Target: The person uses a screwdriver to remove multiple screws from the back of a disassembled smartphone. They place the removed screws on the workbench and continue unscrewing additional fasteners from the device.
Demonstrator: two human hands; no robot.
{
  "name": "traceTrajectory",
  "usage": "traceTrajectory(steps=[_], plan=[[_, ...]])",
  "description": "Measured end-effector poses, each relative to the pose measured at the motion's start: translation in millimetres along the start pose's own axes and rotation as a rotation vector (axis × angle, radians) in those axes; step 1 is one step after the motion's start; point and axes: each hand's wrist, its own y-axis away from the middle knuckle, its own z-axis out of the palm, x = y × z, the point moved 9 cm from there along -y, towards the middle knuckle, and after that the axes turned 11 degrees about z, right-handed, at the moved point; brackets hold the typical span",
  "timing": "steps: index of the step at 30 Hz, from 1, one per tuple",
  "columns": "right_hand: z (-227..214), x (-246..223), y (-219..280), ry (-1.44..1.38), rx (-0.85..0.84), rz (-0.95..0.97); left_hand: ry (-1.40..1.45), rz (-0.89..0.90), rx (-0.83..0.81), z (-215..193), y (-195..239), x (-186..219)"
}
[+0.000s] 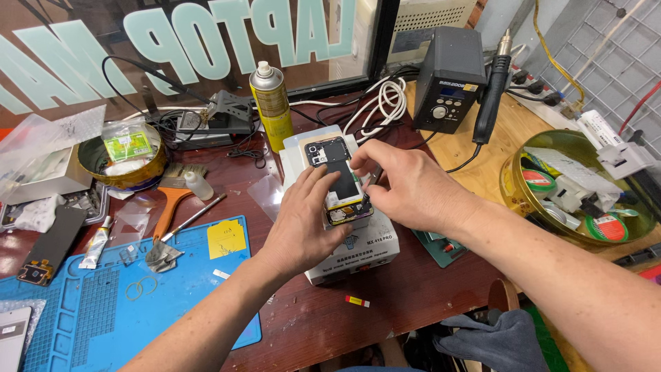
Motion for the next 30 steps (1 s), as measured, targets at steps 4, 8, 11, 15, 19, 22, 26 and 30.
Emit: traceTrajectory(steps=[4,8,11,15,19,22,26,30], plan=[[1,-12,1,-0.051,0.034,-0.161,-0.054,-0.055,-0.135,10,5,-5],[2,-3,-2,0.05,0.045,-0.037,-0.061,-0.041,-0.146,12,7,-7],[5,-3,-7,0.013,0.001,-0.003,-0.068,-0.024,-0.128,9,10,-9],[1,0,-9,0.084,0.025,0.013,-0.069,-0.025,-0.127,12,6,-11],[1,-4,-8,0.027,0.019,-0.017,-0.081,0.049,-0.119,10,8,-6],[1,-1,-7,0.074,0.024,0.048,-0.102,0.061,-0.13,11,9,-6],[0,-1,-10,0.202,0.005,0.104,-0.078,0.047,-0.119,10,9,-9],[-5,-9,-7,0.285,0.08,0.077,-0.078,0.06,-0.105,10,10,-9]])
